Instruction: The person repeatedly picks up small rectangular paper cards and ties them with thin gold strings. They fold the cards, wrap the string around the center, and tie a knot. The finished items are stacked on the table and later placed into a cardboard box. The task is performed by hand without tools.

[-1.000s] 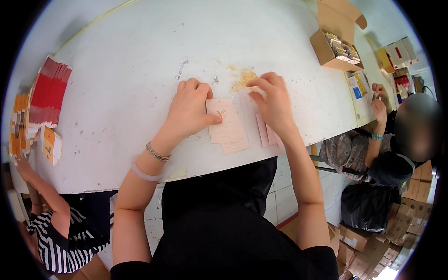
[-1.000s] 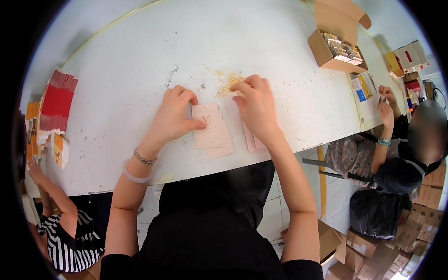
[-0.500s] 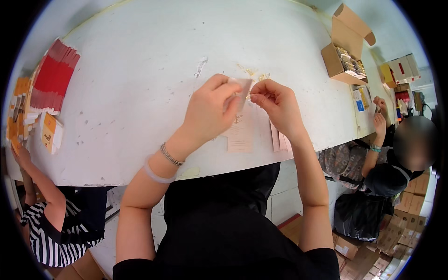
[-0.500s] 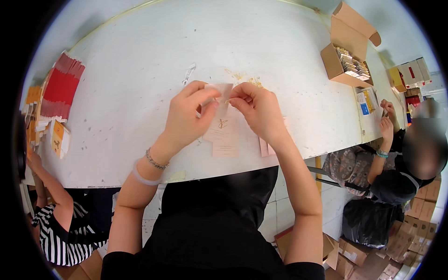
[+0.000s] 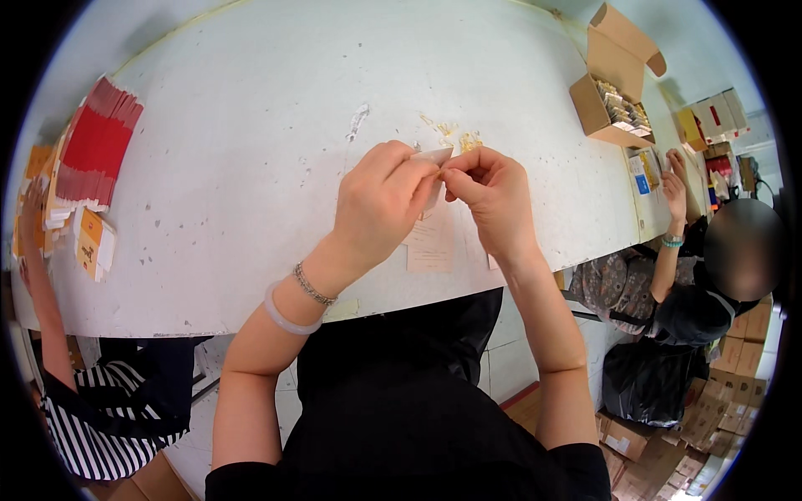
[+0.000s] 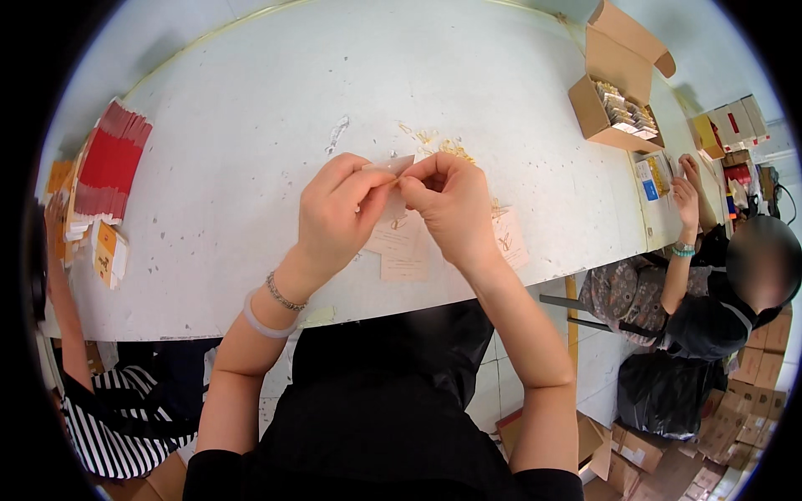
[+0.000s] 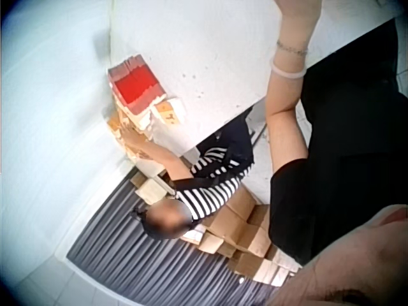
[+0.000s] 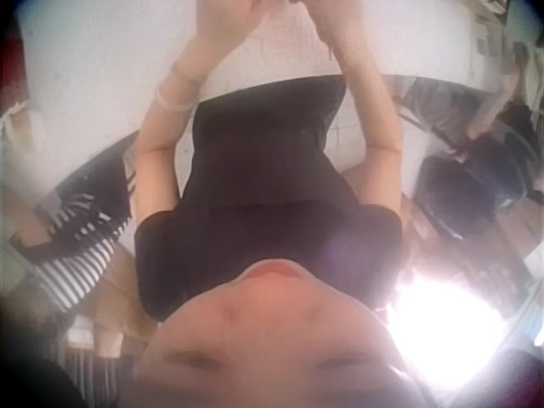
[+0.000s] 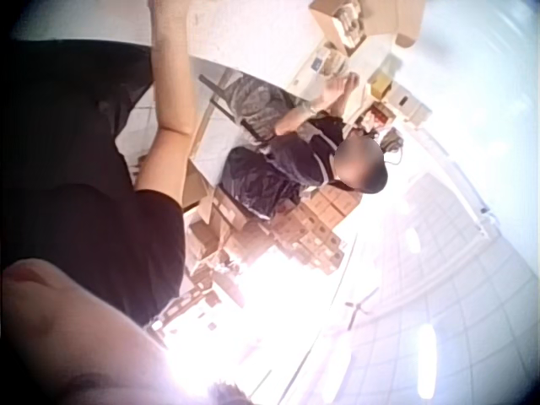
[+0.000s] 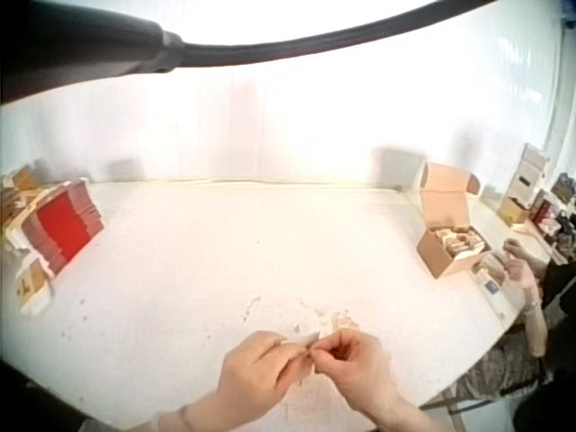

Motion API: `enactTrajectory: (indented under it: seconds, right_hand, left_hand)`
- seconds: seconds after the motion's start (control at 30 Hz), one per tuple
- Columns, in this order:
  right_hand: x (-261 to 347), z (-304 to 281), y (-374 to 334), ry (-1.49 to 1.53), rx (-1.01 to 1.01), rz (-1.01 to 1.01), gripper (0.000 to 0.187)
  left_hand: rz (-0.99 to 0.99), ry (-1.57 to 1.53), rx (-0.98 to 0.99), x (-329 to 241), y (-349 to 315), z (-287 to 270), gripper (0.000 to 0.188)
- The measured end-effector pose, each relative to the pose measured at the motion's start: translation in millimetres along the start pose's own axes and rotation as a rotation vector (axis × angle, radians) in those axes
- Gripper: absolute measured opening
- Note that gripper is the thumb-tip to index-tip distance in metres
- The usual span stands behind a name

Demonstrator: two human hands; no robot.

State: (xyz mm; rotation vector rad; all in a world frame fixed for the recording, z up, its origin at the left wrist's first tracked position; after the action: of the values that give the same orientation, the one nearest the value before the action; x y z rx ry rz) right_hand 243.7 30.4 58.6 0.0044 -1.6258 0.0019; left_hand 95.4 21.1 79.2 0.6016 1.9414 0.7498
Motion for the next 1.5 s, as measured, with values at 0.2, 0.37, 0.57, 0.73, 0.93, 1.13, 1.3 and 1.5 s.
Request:
enactTrajectory:
  seconds: [0.2,0.37,0.57,0.73,0.93,1.13,1.3,1.5]
  right_hand:
    - [-4.2,5.7,-8.7,0.097,-0.115,-0.102,0.009]
    - [9.7,0.0,-12.3,-0.051,-0.105,-0.212,0.004]
    - [51.3,12.2,-31.3,-0.878,-0.263,-1.084,0.023]
    - [49.1,16.8,-30.5,-0.931,-0.200,-1.136,0.030]
    - [46.6,20.4,-31.6,-1.008,-0.191,-1.179,0.031]
    - [45.2,20.2,-33.1,-0.980,-0.198,-1.143,0.032]
    - [44.0,10.2,-28.1,-0.809,-0.176,-0.911,0.031]
    - [38.0,-22.2,-1.8,-0.527,0.175,-0.379,0.027]
  left_hand:
    - [-0.362,-0.203,0.106,16.2,-5.0,4.8,0.005]
    - [-0.370,-0.277,0.122,14.8,-1.2,2.3,0.020]
    - [-0.590,-0.433,0.210,18.8,-6.3,4.9,0.037]
    - [-0.566,-0.462,0.154,21.3,-6.4,4.7,0.033]
    - [-0.534,-0.414,0.176,17.5,-5.1,3.1,0.033]
    - [-0.429,-0.332,0.182,7.7,-3.7,1.2,0.031]
    - [-0.320,-0.275,0.197,-1.5,-6.2,5.6,0.030]
    - [-0.047,-0.151,0.318,-14.0,0.6,7.1,0.029]
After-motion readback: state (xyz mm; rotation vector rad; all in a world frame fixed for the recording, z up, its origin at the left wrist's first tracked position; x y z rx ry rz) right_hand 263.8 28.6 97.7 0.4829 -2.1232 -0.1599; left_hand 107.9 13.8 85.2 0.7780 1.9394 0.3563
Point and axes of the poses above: each hand's wrist, its own y-axis towards the middle knuckle, its own z-axis out of the palm, x = y × z, the point moved 7 cm from there along y, towards the middle knuckle, and after that the axes turned 5 degrees about -z, right-handed, at the moved point
